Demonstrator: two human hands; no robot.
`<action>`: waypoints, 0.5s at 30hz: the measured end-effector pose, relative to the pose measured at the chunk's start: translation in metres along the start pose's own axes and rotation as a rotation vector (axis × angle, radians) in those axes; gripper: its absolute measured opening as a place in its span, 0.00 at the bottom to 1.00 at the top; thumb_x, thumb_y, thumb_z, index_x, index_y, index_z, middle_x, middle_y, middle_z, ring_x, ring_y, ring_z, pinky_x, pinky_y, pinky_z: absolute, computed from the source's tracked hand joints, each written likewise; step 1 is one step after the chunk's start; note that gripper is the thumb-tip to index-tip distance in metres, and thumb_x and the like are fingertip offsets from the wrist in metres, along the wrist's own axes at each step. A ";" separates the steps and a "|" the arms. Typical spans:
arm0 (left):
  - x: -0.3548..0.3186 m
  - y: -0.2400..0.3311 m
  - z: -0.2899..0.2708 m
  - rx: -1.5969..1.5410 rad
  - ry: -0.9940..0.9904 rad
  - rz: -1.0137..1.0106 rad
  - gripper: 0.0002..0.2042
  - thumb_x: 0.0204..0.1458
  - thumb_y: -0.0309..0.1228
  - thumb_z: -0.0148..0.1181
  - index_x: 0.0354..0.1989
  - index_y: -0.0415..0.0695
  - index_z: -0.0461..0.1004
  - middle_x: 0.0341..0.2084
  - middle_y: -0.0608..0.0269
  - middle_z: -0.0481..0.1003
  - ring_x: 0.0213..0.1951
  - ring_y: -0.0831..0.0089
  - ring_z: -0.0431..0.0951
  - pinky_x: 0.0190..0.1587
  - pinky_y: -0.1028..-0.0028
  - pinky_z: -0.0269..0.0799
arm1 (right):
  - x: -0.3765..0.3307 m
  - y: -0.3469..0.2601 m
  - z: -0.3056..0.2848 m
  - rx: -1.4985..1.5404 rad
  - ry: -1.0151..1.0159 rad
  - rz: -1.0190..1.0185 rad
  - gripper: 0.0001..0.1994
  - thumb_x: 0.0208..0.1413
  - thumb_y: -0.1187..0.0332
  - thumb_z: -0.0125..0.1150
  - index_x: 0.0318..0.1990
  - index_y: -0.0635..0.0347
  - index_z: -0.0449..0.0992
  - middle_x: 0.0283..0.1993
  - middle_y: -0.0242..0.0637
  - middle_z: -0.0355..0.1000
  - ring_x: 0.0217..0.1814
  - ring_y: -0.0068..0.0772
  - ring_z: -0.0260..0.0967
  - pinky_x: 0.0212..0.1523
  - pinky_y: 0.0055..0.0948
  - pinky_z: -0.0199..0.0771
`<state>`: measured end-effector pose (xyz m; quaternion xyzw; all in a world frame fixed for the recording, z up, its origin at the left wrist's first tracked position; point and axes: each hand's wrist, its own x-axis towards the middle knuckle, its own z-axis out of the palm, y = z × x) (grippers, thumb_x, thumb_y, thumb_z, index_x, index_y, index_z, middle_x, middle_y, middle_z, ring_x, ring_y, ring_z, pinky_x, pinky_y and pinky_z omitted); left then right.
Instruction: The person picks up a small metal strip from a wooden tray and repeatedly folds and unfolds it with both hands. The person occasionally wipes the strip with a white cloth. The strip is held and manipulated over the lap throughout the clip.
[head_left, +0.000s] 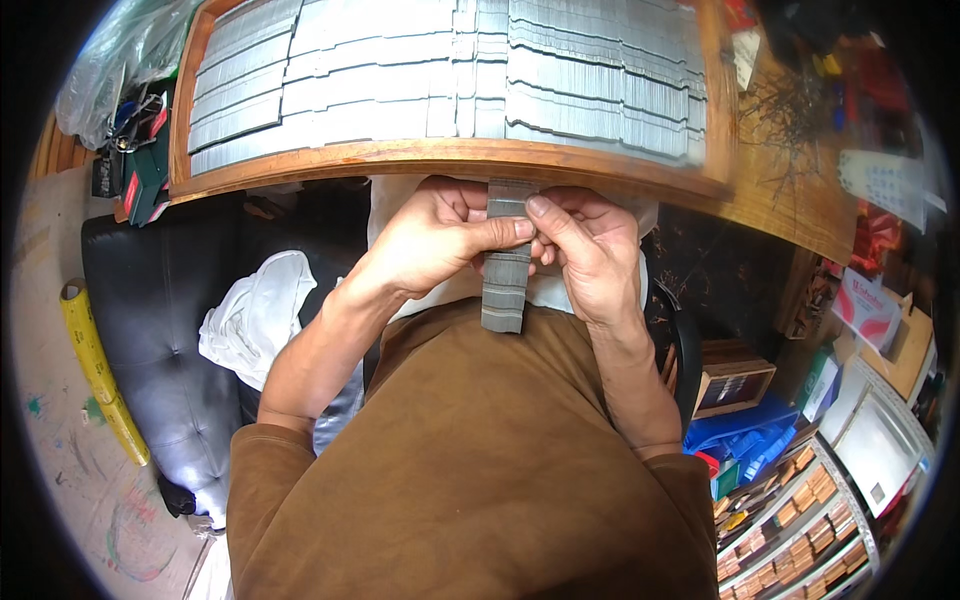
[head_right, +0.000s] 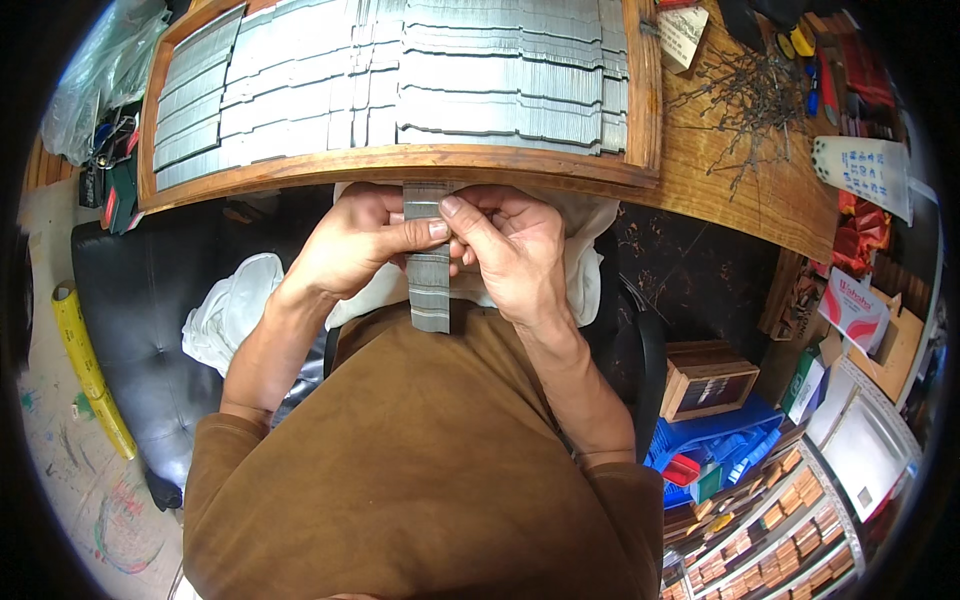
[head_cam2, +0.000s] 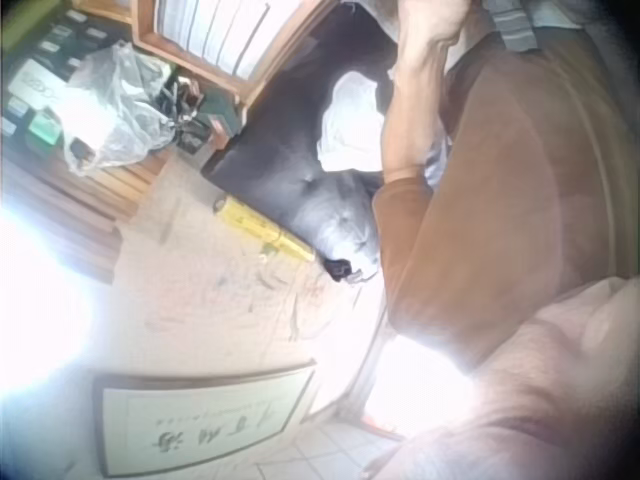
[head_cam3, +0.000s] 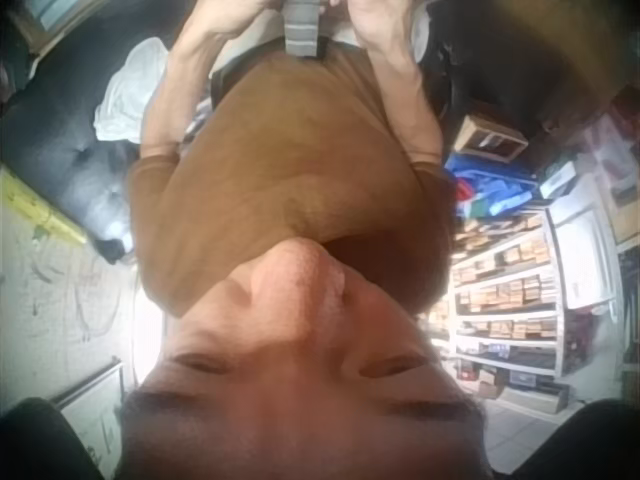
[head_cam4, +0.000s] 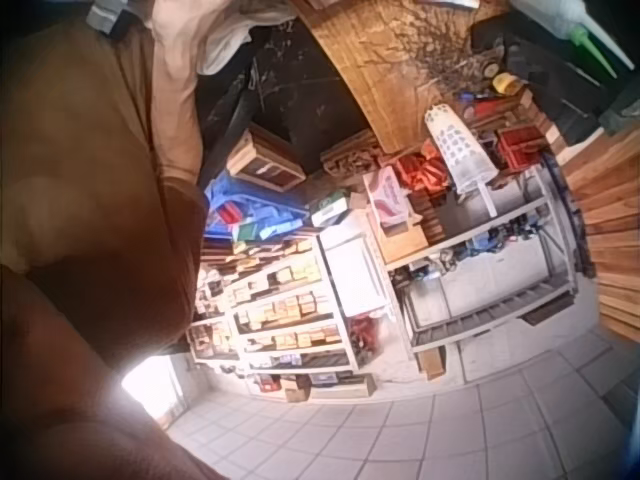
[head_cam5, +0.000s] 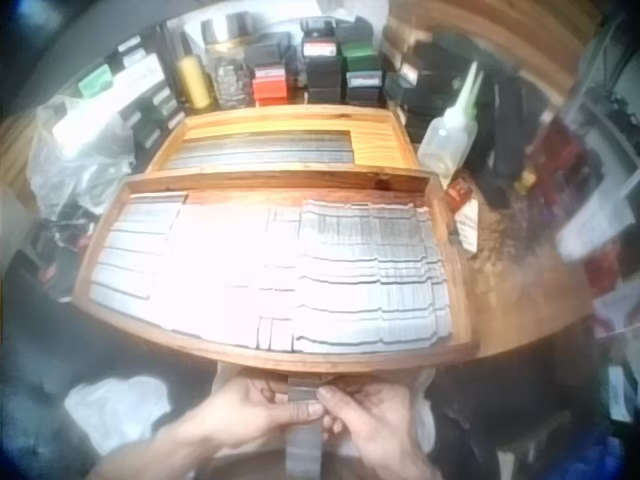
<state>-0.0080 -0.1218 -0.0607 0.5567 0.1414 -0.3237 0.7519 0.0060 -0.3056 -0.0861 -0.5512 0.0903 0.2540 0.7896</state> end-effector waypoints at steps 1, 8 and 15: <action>0.000 0.000 0.000 -0.001 0.001 0.000 0.09 0.59 0.33 0.64 0.41 0.42 0.80 0.31 0.65 0.83 0.32 0.81 0.82 0.27 0.83 0.68 | 0.000 0.000 0.000 -0.001 -0.003 -0.004 0.08 0.59 0.70 0.67 0.38 0.69 0.80 0.26 0.32 0.76 0.23 0.16 0.69 0.24 0.15 0.67; 0.000 0.000 0.000 0.001 0.002 0.007 0.08 0.58 0.33 0.65 0.41 0.41 0.80 0.31 0.65 0.83 0.32 0.80 0.82 0.27 0.83 0.68 | 0.000 0.001 0.000 -0.006 -0.002 -0.008 0.08 0.60 0.70 0.66 0.38 0.69 0.79 0.26 0.32 0.75 0.23 0.16 0.68 0.24 0.16 0.68; 0.000 -0.002 -0.001 0.013 -0.007 0.030 0.12 0.58 0.36 0.65 0.41 0.38 0.80 0.31 0.62 0.82 0.33 0.74 0.83 0.30 0.80 0.73 | -0.002 -0.003 0.001 0.005 -0.017 0.006 0.08 0.62 0.70 0.64 0.39 0.69 0.78 0.26 0.32 0.74 0.23 0.17 0.68 0.24 0.17 0.70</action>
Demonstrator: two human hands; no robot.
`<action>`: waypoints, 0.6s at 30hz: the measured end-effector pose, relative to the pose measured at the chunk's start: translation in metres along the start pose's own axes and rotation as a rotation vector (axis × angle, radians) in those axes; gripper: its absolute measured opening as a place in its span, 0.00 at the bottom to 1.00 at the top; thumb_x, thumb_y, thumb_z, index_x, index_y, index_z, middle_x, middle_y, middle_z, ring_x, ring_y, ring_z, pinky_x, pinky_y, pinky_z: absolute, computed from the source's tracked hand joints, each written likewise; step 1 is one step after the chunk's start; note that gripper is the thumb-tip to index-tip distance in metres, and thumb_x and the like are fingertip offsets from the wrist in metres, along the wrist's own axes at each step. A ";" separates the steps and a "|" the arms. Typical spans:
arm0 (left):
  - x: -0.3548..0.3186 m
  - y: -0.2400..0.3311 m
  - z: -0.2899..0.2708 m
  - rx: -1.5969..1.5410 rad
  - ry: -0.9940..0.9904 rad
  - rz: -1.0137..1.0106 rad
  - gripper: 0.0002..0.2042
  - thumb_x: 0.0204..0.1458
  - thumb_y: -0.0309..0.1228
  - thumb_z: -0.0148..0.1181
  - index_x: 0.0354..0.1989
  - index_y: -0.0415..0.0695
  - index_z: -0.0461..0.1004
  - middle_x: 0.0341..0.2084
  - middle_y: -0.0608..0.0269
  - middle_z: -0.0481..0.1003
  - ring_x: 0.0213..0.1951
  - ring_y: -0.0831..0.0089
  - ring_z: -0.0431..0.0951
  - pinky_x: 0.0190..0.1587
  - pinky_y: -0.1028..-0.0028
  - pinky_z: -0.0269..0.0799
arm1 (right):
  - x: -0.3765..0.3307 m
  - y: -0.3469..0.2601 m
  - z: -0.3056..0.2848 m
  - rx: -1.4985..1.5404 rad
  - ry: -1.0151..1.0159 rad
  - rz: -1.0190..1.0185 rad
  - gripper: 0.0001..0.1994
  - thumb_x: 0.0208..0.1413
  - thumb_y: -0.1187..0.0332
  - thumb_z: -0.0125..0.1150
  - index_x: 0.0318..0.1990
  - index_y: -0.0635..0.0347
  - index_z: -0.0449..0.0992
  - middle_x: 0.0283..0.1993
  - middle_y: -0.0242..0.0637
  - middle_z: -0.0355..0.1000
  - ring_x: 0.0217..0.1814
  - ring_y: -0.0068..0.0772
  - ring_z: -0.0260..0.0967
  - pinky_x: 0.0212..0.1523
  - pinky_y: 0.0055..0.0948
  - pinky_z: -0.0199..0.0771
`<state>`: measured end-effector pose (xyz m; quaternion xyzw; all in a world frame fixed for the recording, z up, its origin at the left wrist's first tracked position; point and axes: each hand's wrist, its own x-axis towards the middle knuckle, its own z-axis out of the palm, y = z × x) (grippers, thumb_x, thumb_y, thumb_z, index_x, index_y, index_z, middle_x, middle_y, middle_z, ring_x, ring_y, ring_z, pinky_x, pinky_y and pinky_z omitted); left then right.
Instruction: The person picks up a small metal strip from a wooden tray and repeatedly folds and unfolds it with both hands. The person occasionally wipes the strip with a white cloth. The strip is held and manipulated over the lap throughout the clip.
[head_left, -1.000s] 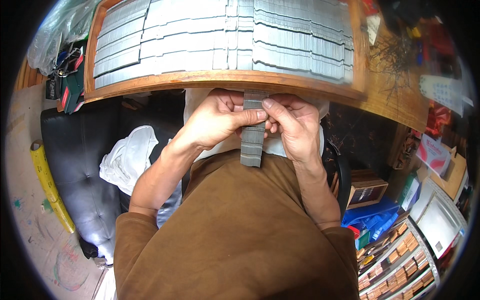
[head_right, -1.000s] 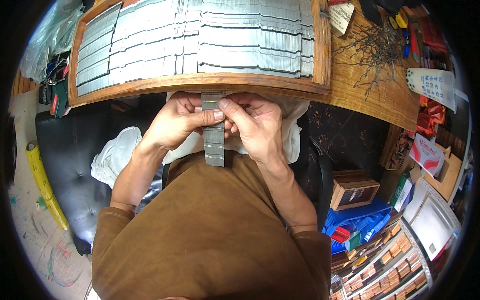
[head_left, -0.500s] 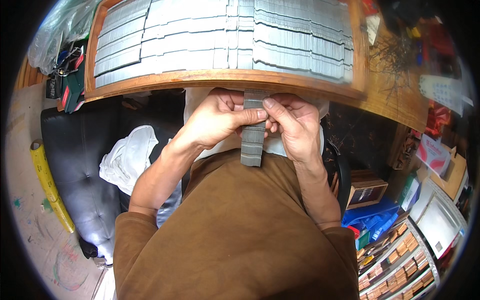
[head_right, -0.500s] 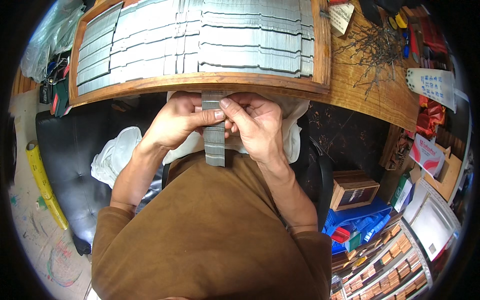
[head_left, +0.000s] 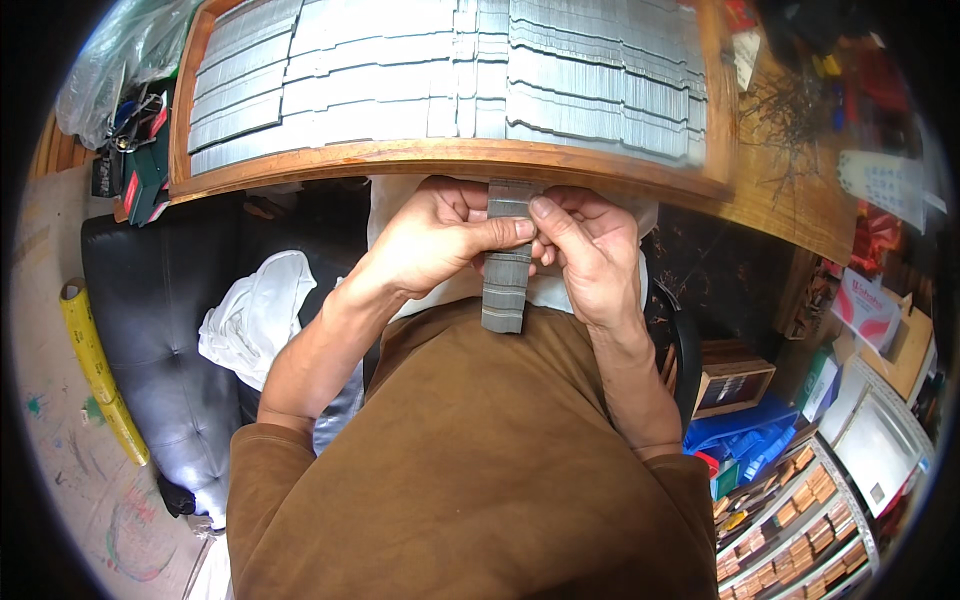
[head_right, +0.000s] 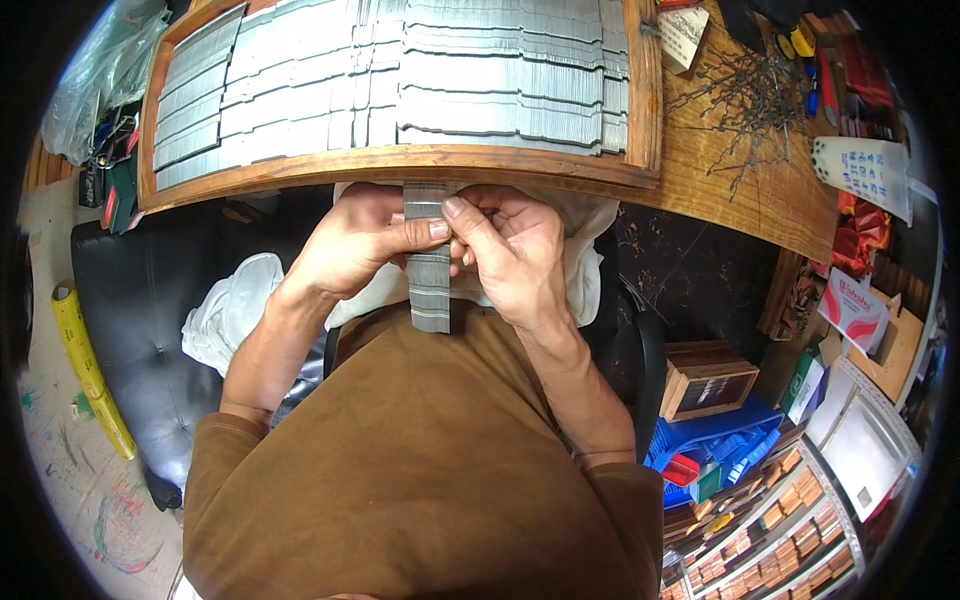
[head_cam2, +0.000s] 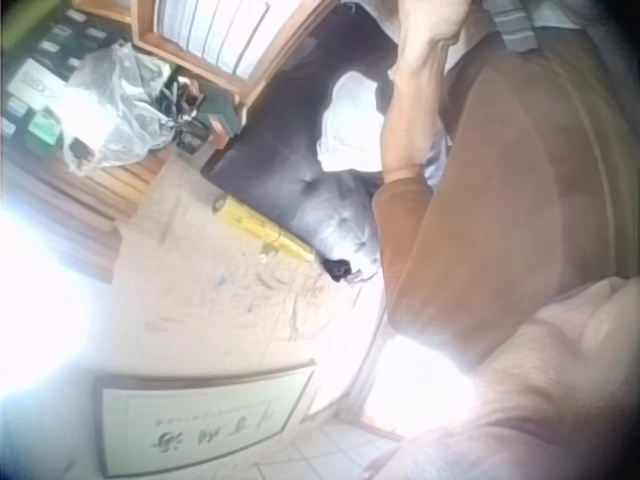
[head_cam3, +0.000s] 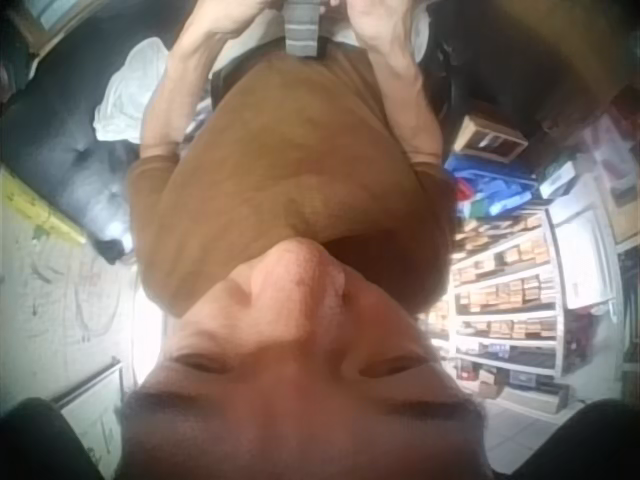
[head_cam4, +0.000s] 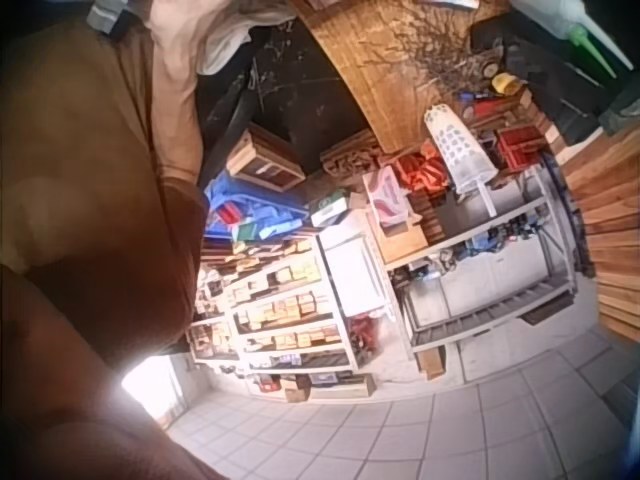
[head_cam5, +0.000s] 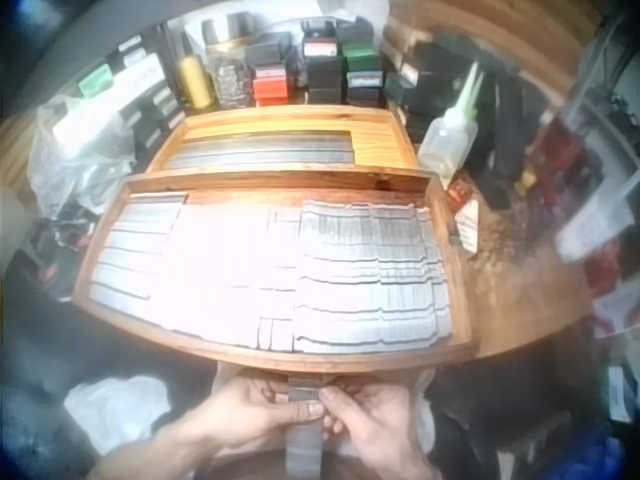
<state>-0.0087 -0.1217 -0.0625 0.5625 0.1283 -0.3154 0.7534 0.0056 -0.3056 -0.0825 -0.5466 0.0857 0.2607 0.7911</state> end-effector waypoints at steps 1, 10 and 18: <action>0.000 0.000 0.000 -0.005 -0.002 0.002 0.12 0.58 0.36 0.65 0.41 0.38 0.80 0.31 0.62 0.82 0.33 0.74 0.83 0.30 0.80 0.73 | -0.001 0.000 0.000 -0.011 0.001 -0.005 0.09 0.62 0.70 0.64 0.40 0.69 0.78 0.26 0.32 0.74 0.23 0.17 0.69 0.24 0.17 0.70; 0.003 -0.005 -0.003 -0.015 -0.020 0.024 0.09 0.58 0.33 0.65 0.41 0.41 0.81 0.30 0.65 0.83 0.30 0.82 0.80 0.27 0.84 0.67 | 0.000 -0.002 -0.004 -0.099 -0.042 0.001 0.10 0.63 0.70 0.62 0.42 0.71 0.77 0.27 0.33 0.74 0.25 0.18 0.70 0.26 0.17 0.71; 0.001 -0.002 -0.001 -0.016 0.021 -0.006 0.08 0.57 0.31 0.65 0.42 0.41 0.81 0.30 0.66 0.83 0.30 0.83 0.80 0.26 0.84 0.66 | 0.001 0.002 -0.001 -0.097 0.014 0.006 0.09 0.62 0.70 0.62 0.41 0.70 0.78 0.26 0.33 0.74 0.24 0.18 0.70 0.26 0.18 0.71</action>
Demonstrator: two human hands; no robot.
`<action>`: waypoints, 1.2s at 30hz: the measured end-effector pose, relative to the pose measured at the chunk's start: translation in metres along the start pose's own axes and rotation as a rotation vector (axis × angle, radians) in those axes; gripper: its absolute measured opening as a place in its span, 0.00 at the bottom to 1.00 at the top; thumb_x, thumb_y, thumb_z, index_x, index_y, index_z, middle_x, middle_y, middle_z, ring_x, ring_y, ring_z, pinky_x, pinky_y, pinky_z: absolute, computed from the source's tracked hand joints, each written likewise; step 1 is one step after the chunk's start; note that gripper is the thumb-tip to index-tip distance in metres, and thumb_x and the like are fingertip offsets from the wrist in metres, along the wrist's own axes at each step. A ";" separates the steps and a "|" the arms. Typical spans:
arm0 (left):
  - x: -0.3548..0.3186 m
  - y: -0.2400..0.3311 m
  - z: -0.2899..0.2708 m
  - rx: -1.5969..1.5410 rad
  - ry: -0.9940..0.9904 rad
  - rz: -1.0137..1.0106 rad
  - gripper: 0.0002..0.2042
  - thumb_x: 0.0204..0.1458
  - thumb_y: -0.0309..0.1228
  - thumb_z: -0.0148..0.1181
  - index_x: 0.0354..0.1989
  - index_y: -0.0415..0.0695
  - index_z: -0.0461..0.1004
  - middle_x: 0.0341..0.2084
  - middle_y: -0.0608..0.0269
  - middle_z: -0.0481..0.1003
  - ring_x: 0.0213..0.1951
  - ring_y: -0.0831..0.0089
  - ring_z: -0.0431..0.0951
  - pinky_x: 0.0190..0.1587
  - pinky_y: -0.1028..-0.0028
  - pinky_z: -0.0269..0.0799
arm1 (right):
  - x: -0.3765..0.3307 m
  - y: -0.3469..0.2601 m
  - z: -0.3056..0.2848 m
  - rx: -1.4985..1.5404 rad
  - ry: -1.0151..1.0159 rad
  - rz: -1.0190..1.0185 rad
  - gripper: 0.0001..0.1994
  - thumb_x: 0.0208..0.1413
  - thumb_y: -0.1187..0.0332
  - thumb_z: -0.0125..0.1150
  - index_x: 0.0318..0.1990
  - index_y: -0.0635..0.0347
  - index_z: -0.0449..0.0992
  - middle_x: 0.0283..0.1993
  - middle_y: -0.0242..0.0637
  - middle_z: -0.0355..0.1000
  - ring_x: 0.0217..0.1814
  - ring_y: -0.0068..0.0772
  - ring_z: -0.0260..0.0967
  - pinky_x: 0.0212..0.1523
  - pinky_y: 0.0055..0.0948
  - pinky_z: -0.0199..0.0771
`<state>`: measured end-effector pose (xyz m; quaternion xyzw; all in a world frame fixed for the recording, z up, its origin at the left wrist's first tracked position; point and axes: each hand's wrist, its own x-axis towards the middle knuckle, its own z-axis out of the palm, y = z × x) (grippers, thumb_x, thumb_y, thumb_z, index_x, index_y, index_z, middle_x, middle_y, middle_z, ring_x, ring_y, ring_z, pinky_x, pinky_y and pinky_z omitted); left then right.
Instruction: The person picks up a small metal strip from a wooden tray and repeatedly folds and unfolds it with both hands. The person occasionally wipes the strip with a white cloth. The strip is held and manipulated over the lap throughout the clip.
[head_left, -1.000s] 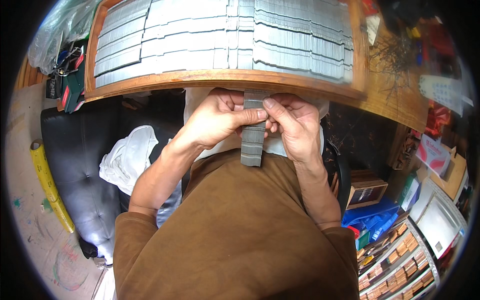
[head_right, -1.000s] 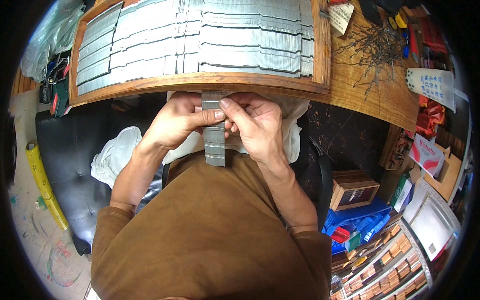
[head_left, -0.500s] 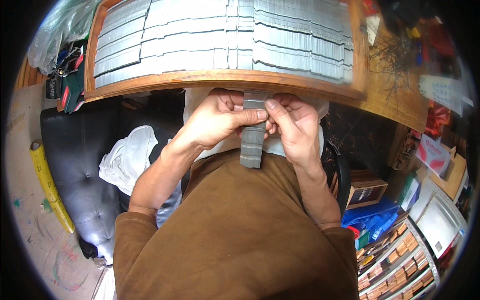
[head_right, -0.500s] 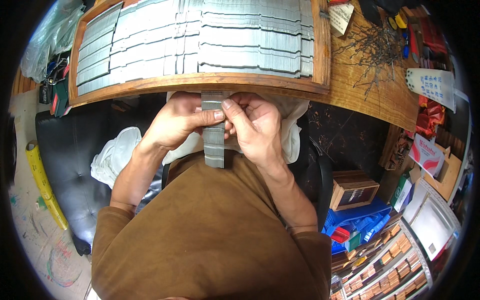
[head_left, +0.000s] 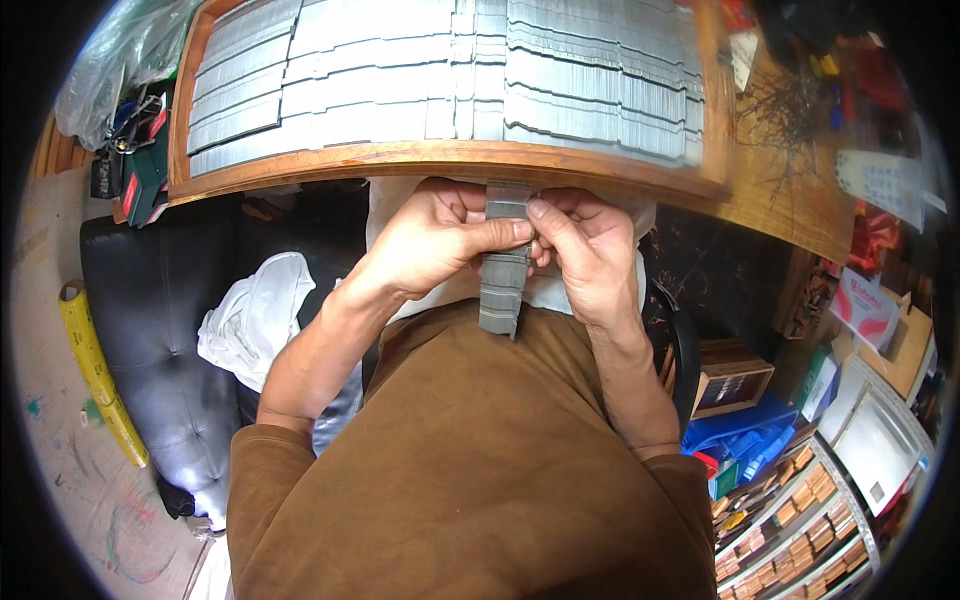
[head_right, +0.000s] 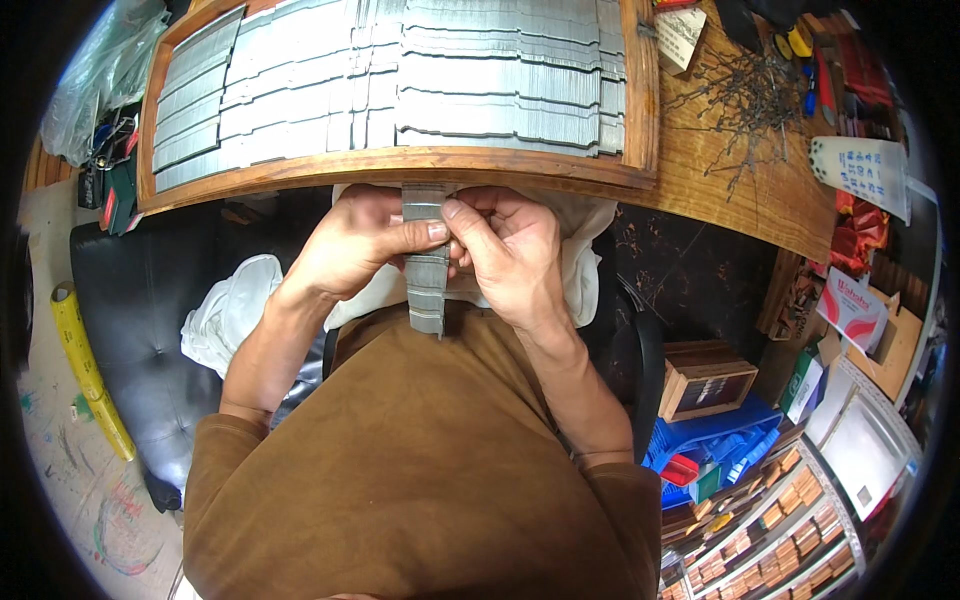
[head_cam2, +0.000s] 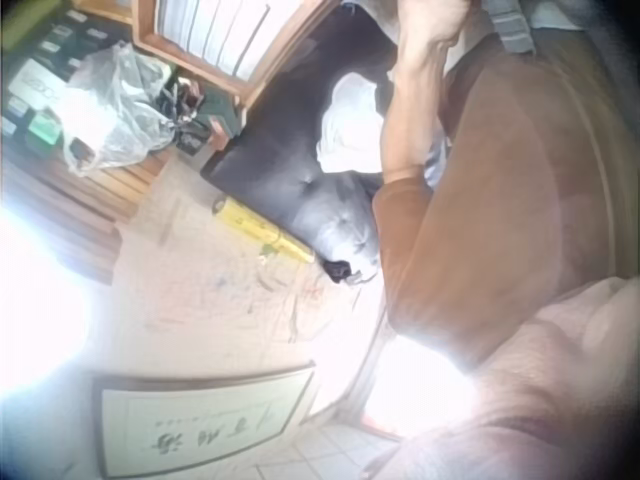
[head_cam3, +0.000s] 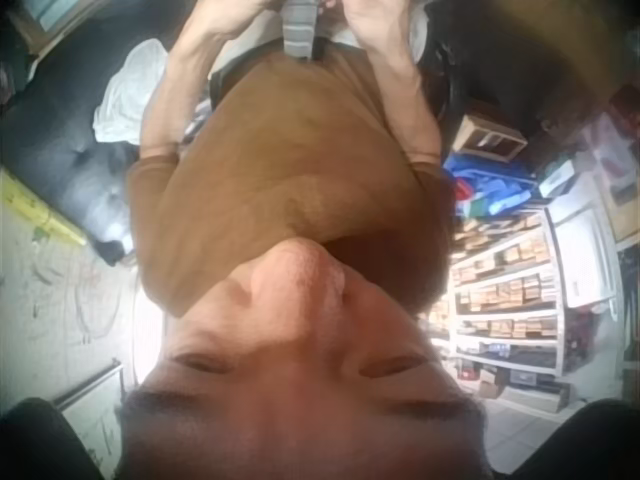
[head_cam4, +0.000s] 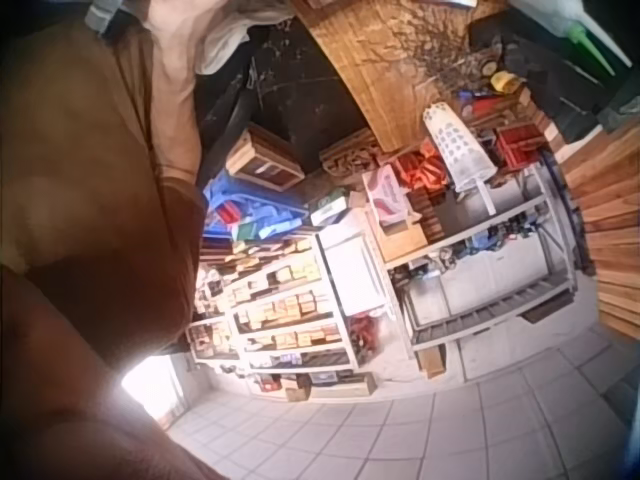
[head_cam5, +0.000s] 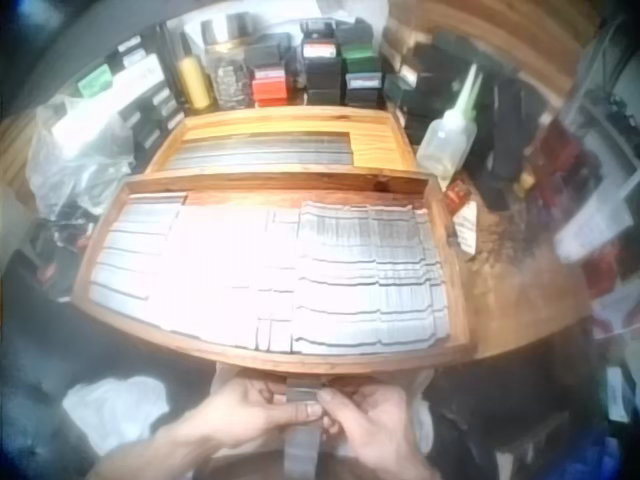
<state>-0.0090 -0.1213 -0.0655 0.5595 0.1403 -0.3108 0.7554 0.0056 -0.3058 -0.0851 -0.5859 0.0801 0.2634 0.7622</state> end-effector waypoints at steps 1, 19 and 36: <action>0.000 0.000 0.000 -0.013 -0.004 0.003 0.08 0.57 0.31 0.65 0.42 0.41 0.81 0.30 0.65 0.83 0.30 0.83 0.80 0.26 0.84 0.66 | 0.000 0.000 0.000 0.014 0.000 -0.001 0.09 0.62 0.71 0.62 0.41 0.70 0.78 0.26 0.33 0.74 0.24 0.18 0.70 0.26 0.18 0.71; -0.001 0.005 0.001 -0.092 0.023 -0.081 0.08 0.54 0.28 0.68 0.39 0.37 0.79 0.30 0.53 0.82 0.31 0.66 0.84 0.35 0.70 0.81 | -0.009 -0.143 -0.163 0.199 0.632 -0.478 0.09 0.62 0.65 0.62 0.41 0.61 0.74 0.29 0.26 0.63 0.30 0.17 0.57 0.28 0.20 0.56; -0.003 0.008 0.000 0.004 -0.013 -0.057 0.11 0.55 0.33 0.68 0.42 0.40 0.81 0.30 0.65 0.82 0.31 0.78 0.82 0.30 0.81 0.71 | 0.000 -0.010 -0.006 0.124 -0.010 0.119 0.08 0.60 0.69 0.64 0.37 0.67 0.80 0.26 0.32 0.75 0.24 0.16 0.69 0.23 0.16 0.67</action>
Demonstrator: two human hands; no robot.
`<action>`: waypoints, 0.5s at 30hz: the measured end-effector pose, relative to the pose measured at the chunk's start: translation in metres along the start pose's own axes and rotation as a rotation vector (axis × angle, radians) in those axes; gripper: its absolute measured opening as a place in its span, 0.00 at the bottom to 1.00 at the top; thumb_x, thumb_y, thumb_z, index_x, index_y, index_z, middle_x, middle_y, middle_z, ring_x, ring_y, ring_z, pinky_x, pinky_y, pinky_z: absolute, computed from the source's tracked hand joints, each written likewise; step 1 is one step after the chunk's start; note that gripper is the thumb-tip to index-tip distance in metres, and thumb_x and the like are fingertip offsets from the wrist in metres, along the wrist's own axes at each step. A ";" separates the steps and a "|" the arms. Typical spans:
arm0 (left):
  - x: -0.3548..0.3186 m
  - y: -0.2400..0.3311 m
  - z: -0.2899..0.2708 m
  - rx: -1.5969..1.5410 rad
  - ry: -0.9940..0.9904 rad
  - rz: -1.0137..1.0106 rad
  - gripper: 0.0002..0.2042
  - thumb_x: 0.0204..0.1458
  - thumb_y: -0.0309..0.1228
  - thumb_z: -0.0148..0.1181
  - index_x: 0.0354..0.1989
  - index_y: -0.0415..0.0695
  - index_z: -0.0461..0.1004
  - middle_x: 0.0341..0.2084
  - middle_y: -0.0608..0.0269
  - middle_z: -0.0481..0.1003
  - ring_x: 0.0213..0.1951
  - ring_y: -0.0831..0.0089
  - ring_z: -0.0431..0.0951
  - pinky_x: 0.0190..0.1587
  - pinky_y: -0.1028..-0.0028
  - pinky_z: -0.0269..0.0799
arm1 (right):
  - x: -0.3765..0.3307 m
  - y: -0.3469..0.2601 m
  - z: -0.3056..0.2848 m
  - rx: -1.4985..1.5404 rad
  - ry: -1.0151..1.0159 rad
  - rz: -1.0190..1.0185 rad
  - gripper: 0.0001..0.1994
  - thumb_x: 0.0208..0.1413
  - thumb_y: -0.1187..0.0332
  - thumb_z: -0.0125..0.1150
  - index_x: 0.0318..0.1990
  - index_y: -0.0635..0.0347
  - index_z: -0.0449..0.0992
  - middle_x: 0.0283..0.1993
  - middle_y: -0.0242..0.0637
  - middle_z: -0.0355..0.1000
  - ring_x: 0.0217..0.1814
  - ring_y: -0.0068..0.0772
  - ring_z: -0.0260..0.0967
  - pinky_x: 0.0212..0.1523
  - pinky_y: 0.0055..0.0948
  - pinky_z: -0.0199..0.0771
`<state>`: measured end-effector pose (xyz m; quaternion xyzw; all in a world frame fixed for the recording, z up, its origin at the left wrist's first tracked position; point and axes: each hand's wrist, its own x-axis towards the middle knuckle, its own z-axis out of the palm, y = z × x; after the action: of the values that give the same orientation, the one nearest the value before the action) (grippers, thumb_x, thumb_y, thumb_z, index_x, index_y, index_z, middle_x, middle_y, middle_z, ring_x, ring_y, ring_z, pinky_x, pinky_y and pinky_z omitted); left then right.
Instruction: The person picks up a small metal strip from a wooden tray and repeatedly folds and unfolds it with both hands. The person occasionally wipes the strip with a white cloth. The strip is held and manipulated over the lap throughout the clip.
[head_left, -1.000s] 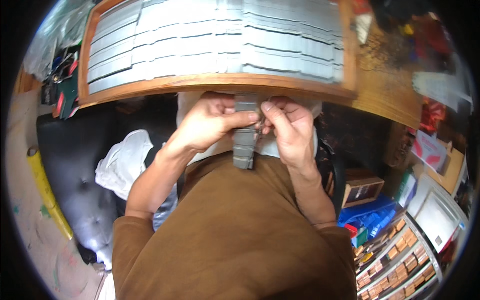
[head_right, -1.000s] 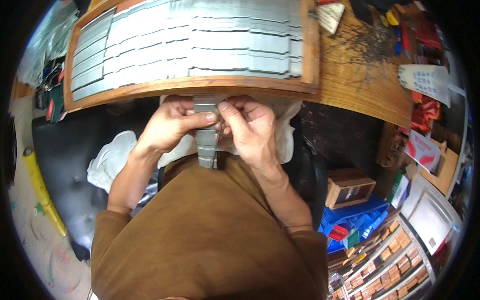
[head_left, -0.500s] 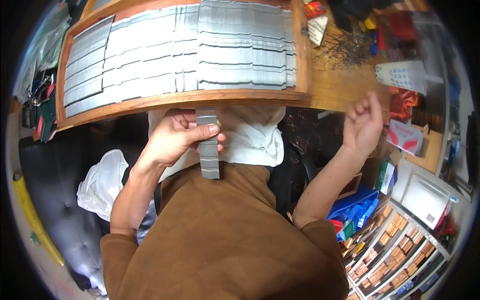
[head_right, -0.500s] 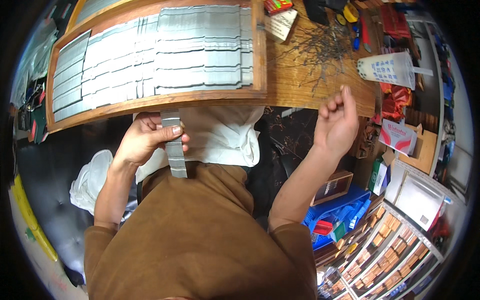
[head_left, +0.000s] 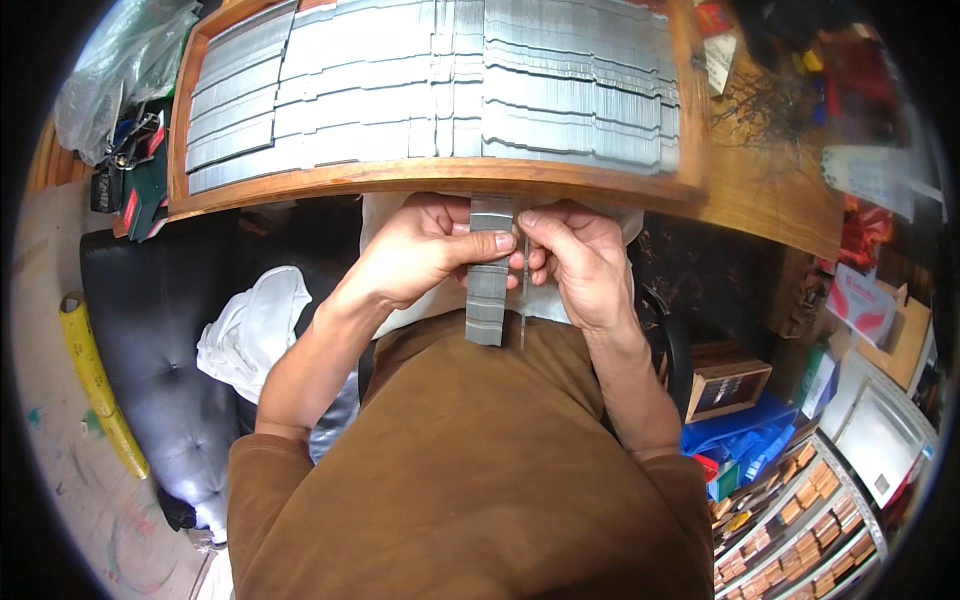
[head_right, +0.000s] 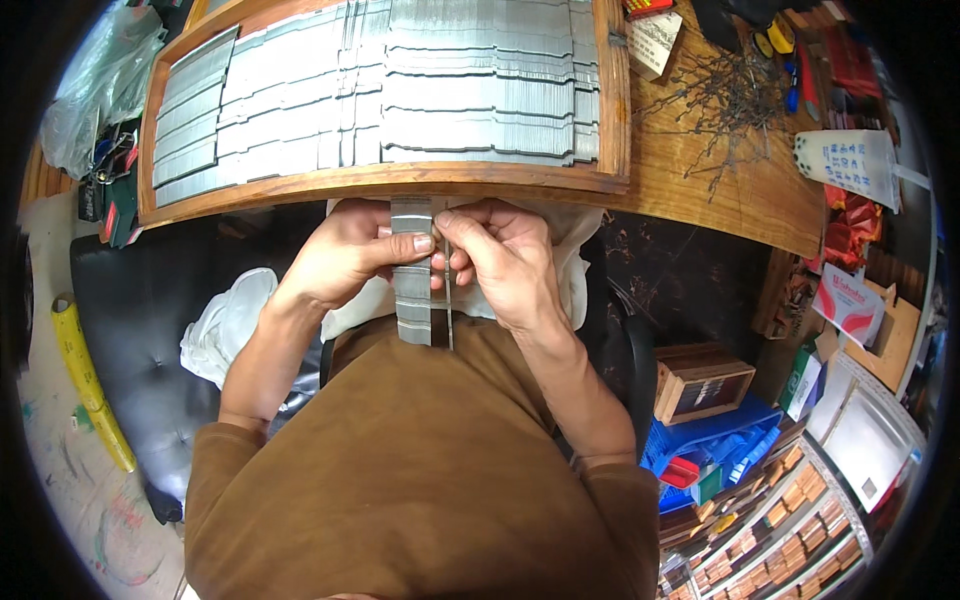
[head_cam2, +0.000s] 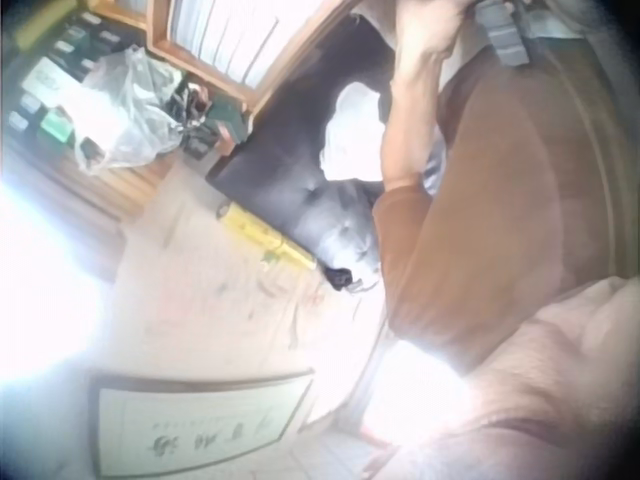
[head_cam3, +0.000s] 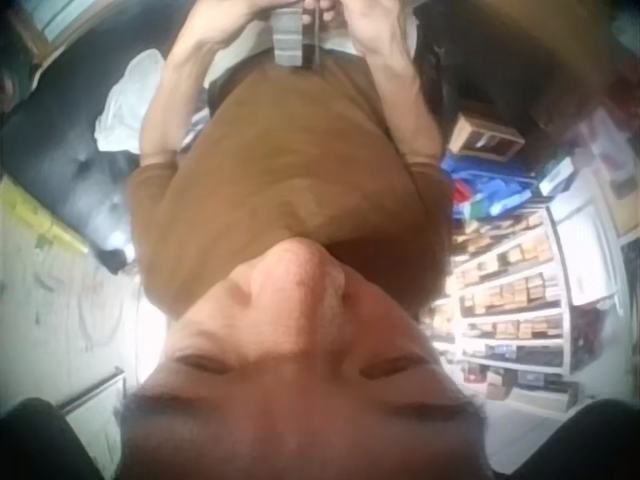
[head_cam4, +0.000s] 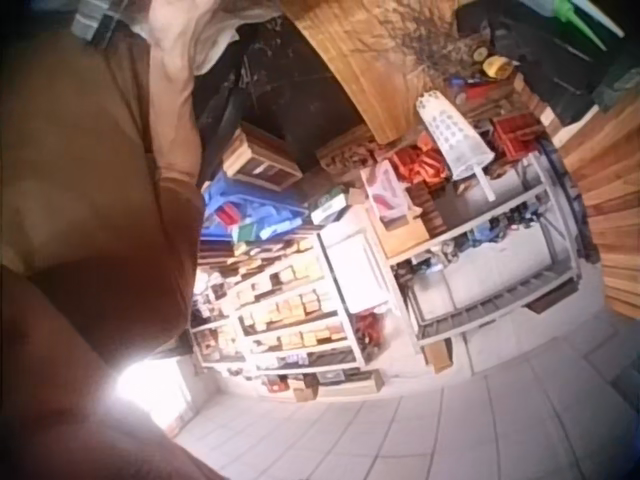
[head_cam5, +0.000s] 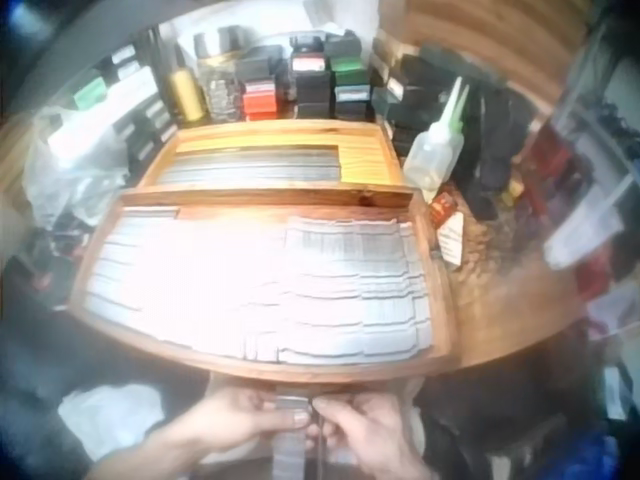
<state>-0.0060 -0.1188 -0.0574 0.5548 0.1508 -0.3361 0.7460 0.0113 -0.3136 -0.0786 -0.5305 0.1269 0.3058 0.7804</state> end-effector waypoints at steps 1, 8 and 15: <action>0.000 -0.001 -0.001 -0.004 -0.003 0.002 0.11 0.55 0.34 0.68 0.42 0.40 0.81 0.30 0.65 0.82 0.31 0.78 0.82 0.30 0.81 0.71 | 0.000 0.002 0.001 -0.003 0.008 -0.010 0.08 0.60 0.68 0.65 0.37 0.66 0.80 0.27 0.31 0.76 0.24 0.15 0.69 0.22 0.15 0.67; 0.002 -0.007 -0.005 0.007 -0.015 0.029 0.10 0.57 0.36 0.67 0.41 0.44 0.81 0.31 0.68 0.83 0.31 0.84 0.81 0.25 0.84 0.67 | -0.004 0.006 0.009 0.009 0.067 -0.035 0.08 0.59 0.68 0.67 0.37 0.67 0.81 0.28 0.31 0.76 0.23 0.14 0.67 0.23 0.16 0.68; 0.006 -0.014 -0.008 -0.023 0.005 0.043 0.12 0.55 0.34 0.69 0.44 0.42 0.81 0.31 0.69 0.82 0.29 0.86 0.76 0.25 0.83 0.68 | -0.003 0.013 0.010 0.041 0.017 -0.108 0.08 0.60 0.70 0.66 0.39 0.68 0.81 0.28 0.31 0.75 0.23 0.16 0.66 0.23 0.17 0.69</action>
<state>-0.0101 -0.1159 -0.0740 0.5501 0.1446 -0.3170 0.7590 -0.0005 -0.3025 -0.0828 -0.5232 0.1110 0.2560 0.8052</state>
